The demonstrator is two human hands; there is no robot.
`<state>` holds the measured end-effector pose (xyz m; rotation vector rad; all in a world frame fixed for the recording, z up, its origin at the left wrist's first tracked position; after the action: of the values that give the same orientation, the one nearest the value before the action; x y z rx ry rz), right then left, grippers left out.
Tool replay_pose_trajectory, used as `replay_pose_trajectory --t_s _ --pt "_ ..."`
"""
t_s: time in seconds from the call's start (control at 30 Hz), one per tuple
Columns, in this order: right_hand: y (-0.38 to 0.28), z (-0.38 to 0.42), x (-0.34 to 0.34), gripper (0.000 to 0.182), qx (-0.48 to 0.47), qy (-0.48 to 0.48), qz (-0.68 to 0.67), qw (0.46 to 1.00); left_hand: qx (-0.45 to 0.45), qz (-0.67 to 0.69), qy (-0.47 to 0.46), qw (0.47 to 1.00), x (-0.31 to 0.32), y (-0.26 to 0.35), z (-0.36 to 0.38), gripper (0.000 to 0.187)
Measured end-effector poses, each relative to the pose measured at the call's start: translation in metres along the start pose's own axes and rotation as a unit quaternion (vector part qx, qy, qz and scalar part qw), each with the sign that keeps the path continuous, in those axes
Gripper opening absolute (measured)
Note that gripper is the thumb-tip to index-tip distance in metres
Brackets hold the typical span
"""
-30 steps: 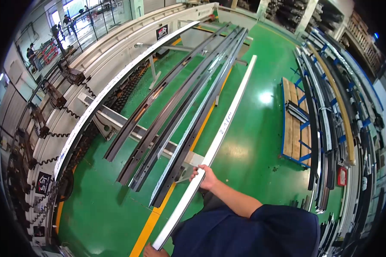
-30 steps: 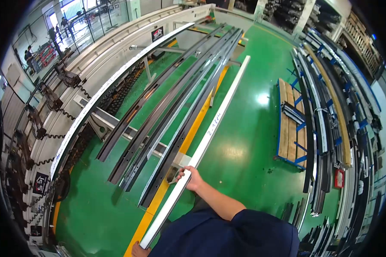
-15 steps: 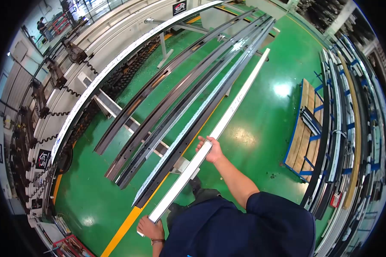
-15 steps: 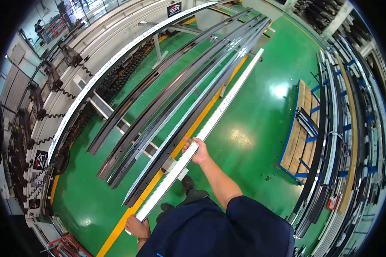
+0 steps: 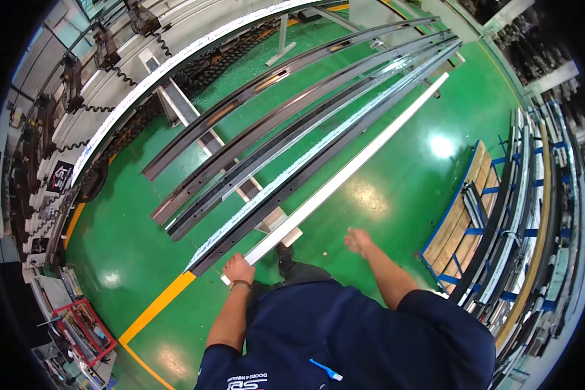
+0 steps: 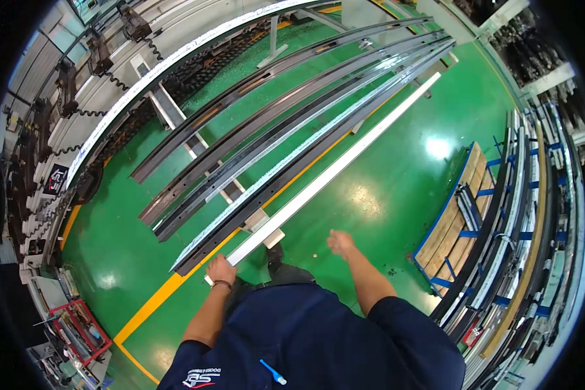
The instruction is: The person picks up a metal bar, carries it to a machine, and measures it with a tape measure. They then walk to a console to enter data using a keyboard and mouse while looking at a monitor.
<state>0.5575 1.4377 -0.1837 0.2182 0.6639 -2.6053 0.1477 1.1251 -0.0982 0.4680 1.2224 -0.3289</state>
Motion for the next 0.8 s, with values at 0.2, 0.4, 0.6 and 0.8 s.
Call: replay_pose_trajectory --t_s 0.2,0.4,0.6,0.8 --pt "0.093 0.05 -0.017 0.055 0.07 0.006 0.083 0.994 0.009 -0.005 -0.018 1.0 0.013 -0.005 -0.008 0.045" --pt "0.065 0.062 -0.002 0.053 0.036 0.013 0.103 0.994 0.006 0.022 -0.035 0.999 0.027 -0.008 -0.005 0.049" --pt "-0.01 0.081 0.045 0.051 -0.078 0.012 0.095 0.992 0.035 0.091 -0.011 0.995 0.023 -0.021 0.008 0.072" --pt "0.024 0.1 0.127 0.057 -0.069 -0.046 0.247 0.965 0.034 0.22 0.078 0.972 -0.001 -0.121 0.067 0.084"
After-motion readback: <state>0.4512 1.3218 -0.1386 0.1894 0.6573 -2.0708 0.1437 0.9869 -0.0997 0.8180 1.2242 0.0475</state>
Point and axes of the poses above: each hand's wrist, its own z-axis away from the middle knuckle, its own x-axis out of the palm, y = z × x, the point moved 8 cm from there along -z, towards the middle knuckle, and after that the axes turned 11 degrees about y, right-handed, at the moved point
